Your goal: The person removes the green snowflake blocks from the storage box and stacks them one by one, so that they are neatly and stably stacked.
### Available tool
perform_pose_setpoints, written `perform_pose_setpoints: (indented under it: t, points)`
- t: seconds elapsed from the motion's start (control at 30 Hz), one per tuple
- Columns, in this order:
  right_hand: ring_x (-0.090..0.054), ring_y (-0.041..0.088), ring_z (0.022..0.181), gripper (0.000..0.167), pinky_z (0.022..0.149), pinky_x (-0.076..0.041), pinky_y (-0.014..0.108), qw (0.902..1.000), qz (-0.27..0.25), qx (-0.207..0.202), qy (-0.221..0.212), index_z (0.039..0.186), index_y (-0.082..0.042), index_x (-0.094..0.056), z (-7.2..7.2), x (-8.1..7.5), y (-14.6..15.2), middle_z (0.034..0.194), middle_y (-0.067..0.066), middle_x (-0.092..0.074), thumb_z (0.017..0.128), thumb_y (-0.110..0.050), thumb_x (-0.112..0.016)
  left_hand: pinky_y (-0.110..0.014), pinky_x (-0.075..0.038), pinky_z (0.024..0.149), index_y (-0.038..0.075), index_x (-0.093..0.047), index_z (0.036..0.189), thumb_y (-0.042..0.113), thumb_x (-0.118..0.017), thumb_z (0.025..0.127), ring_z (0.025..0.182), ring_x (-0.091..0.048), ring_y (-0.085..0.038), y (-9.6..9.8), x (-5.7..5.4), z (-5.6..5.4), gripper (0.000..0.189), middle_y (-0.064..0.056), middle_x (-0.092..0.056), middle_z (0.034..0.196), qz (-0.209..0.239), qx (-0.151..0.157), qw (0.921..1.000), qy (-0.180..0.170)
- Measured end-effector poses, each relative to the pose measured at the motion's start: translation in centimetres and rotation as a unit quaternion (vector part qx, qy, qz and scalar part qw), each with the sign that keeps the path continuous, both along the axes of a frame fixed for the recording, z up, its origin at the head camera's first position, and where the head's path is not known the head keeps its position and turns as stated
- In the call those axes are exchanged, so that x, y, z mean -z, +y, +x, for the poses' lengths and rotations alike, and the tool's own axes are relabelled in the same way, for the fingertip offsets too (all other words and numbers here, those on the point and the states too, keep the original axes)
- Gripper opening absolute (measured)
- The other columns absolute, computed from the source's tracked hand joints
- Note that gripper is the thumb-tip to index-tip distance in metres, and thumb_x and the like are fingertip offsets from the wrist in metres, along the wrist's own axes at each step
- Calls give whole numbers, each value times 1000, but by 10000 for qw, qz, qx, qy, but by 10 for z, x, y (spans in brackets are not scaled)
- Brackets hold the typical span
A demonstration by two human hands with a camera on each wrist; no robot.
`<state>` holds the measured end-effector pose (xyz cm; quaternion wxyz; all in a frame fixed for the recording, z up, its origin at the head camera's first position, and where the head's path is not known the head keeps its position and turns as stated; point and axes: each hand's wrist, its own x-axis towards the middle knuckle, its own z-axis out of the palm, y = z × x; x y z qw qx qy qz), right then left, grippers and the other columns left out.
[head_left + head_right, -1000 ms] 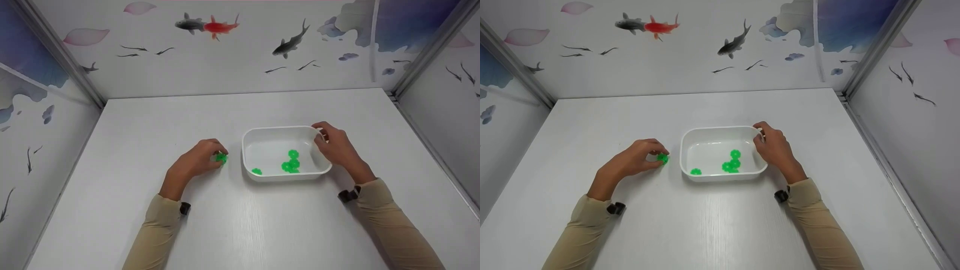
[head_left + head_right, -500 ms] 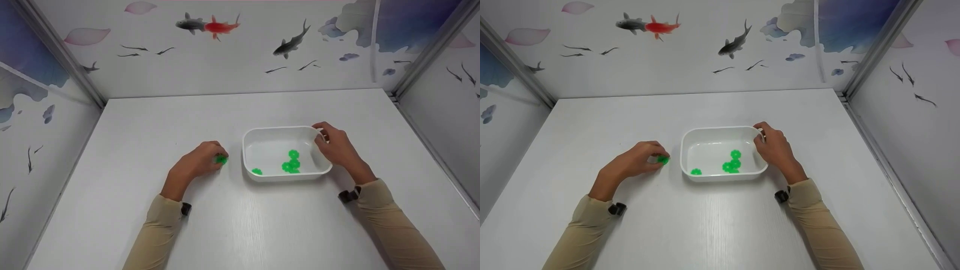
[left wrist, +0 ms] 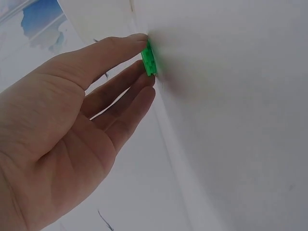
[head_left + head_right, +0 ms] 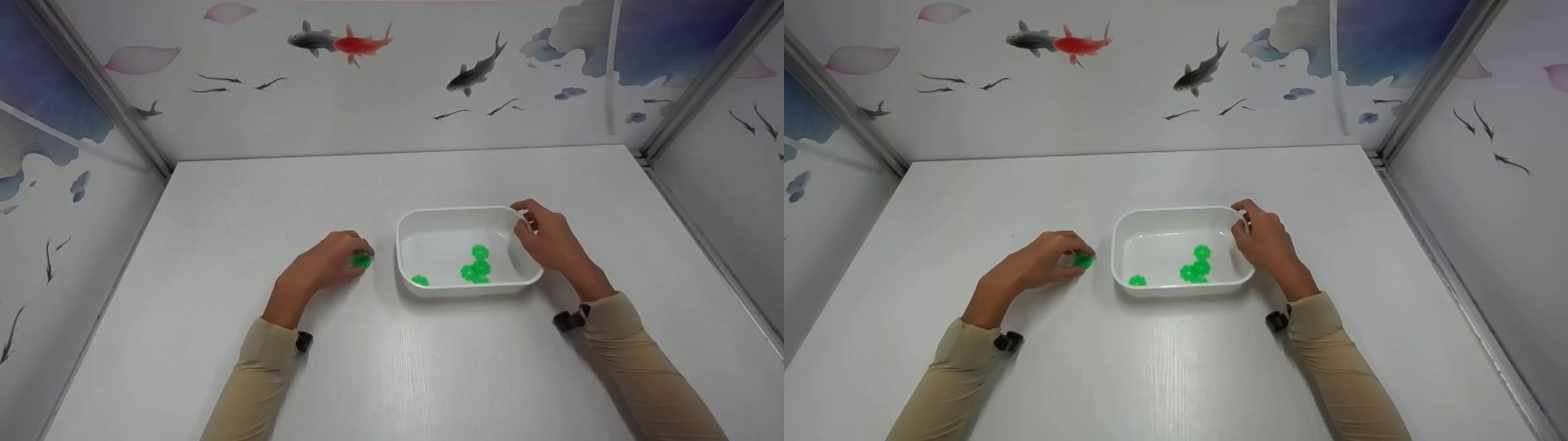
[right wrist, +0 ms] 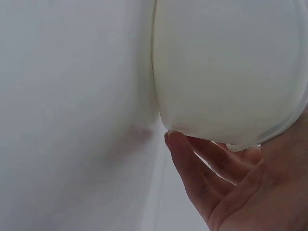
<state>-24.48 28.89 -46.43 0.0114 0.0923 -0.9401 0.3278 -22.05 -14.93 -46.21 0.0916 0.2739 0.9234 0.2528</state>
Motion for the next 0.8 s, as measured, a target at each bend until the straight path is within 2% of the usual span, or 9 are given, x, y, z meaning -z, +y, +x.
perform_pose_setpoints:
  t: [0.2,0.4,0.5,0.67,0.8]
  points:
    - [-69,37,112,41,92,-56,51,10000,0,4,-99,150,-9,-57,1,-2,-1,133,26,-72,112,-19,-47,-41,-60,108,5,-77,130,8,-80,97,120,-70,-25,1,-2,1,33,-11,-75,130,-25,-63,9999,-118]
    - [-68,38,113,41,92,-56,51,9999,-37,22,-113,150,-9,-57,1,-2,-1,133,26,-71,111,-19,-47,-45,-55,116,9,-75,136,17,-80,99,134,-65,-27,2,-9,2,38,-8,-73,138,-8,-105,9999,103]
    - [-69,37,112,40,91,-56,50,10000,-49,22,-68,149,-8,-58,1,-1,0,132,25,-72,111,-17,-47,-45,-54,117,9,-74,137,21,-79,101,137,-64,-28,6,-15,4,38,-9,-73,139,244,-29,9992,321]
    - [-68,37,111,40,90,-56,49,9999,-10,40,-115,149,-9,-57,0,-1,0,133,25,-71,111,-18,-47,-44,-57,113,8,-74,134,22,-78,102,131,-68,-28,16,-27,7,35,-11,-75,133,763,276,9939,746]
    - [-66,35,109,40,88,-55,47,9999,15,65,-126,149,-9,-57,0,0,-1,133,25,-71,111,-18,-48,-44,-59,108,9,-76,132,22,-78,102,123,-71,-26,28,-33,6,33,-8,-78,128,1211,554,9881,771]
